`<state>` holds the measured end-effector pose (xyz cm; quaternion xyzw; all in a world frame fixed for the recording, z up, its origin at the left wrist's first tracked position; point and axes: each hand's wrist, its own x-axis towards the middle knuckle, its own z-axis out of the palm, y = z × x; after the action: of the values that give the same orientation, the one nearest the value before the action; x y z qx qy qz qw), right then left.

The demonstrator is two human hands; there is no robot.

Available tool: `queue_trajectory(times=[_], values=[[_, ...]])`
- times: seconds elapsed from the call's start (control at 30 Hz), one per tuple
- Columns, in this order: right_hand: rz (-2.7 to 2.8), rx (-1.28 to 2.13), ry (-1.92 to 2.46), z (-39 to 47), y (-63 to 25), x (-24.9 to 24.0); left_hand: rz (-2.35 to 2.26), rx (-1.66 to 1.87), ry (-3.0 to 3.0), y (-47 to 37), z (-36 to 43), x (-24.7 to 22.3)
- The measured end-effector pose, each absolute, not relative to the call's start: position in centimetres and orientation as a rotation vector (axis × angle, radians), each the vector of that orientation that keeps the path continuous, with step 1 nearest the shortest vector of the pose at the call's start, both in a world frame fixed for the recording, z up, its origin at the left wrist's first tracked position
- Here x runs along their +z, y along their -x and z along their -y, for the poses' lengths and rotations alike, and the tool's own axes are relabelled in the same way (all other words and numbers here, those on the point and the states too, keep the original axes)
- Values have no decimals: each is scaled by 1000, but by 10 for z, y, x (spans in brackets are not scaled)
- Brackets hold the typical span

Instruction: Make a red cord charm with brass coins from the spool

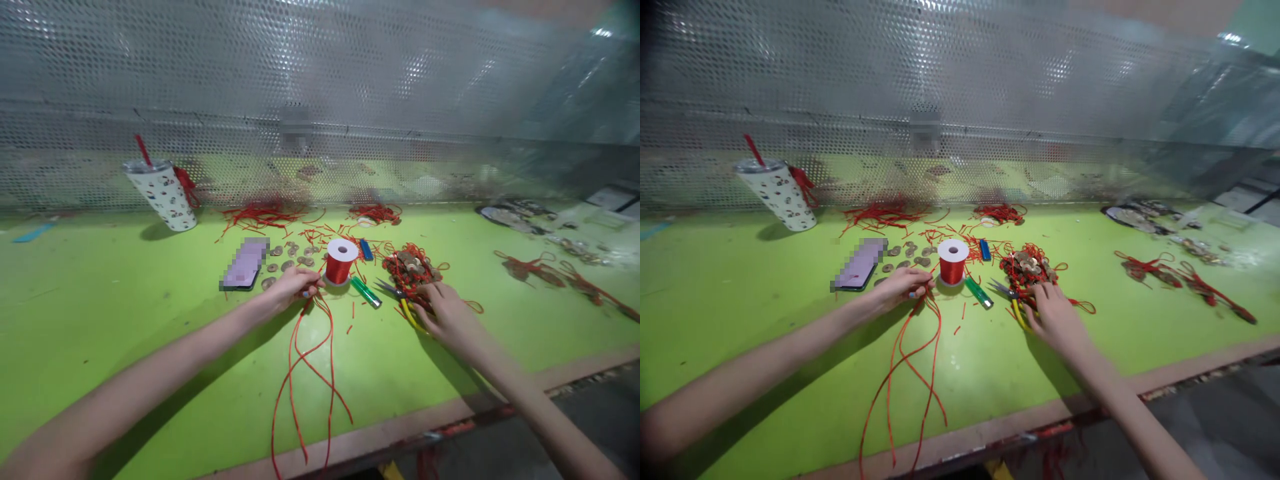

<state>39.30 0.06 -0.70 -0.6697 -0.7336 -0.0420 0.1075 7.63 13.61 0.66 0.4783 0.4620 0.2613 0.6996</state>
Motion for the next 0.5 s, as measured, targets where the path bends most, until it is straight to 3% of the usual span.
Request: queue_trajectory(times=[0.23,0.5], values=[[2337,189,1927,-11,-414,-1,-1005,621,-1107,-77,-138,5],[2185,49,1894,-5,-413,13,-1024,701,-1158,-79,-138,4]])
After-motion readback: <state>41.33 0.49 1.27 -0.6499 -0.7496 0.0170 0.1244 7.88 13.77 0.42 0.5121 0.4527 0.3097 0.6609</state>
